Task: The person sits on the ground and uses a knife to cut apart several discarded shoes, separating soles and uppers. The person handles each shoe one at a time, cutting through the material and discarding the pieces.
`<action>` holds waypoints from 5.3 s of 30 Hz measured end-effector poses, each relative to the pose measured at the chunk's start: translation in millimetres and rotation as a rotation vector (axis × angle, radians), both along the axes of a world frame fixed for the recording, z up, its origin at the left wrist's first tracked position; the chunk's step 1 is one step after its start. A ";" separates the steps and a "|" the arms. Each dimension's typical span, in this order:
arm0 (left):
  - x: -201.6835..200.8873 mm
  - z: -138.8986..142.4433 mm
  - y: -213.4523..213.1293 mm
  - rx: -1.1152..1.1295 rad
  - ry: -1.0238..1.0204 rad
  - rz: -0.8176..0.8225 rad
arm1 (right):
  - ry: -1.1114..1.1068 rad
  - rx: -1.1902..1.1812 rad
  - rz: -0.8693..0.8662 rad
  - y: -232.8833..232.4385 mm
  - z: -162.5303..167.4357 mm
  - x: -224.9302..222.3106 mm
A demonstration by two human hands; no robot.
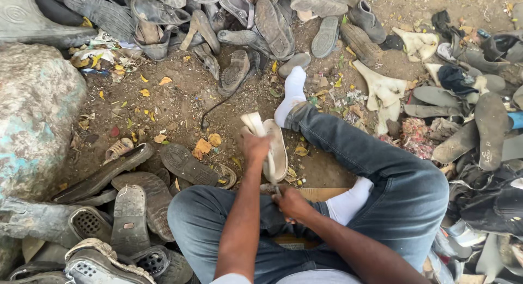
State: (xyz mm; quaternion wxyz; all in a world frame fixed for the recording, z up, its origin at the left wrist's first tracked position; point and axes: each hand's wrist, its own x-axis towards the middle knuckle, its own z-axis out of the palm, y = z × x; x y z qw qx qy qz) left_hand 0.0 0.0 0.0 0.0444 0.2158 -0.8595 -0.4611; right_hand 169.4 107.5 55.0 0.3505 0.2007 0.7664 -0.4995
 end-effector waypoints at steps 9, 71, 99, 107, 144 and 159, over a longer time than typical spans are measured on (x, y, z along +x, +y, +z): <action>16.4 14.2 31.9 0.298 -0.294 -0.113 | 0.084 0.066 -0.028 58.1 -33.3 -13.4; -49.9 -19.3 -47.4 -0.406 -0.176 -0.243 | 0.497 0.494 0.940 37.0 -40.3 -170.0; 9.4 14.6 -92.6 -0.508 0.243 0.046 | 0.195 0.528 0.833 67.2 93.9 -48.5; -34.9 30.2 -70.9 -0.347 -0.338 -0.378 | 0.411 0.264 0.479 74.7 20.2 -115.1; -82.2 87.7 -59.0 -0.098 -0.232 -0.214 | 0.323 0.119 0.339 107.9 47.2 -111.6; 46.7 350.7 396.1 0.305 1.003 -1.487 | 0.567 0.460 0.631 168.4 21.6 -137.4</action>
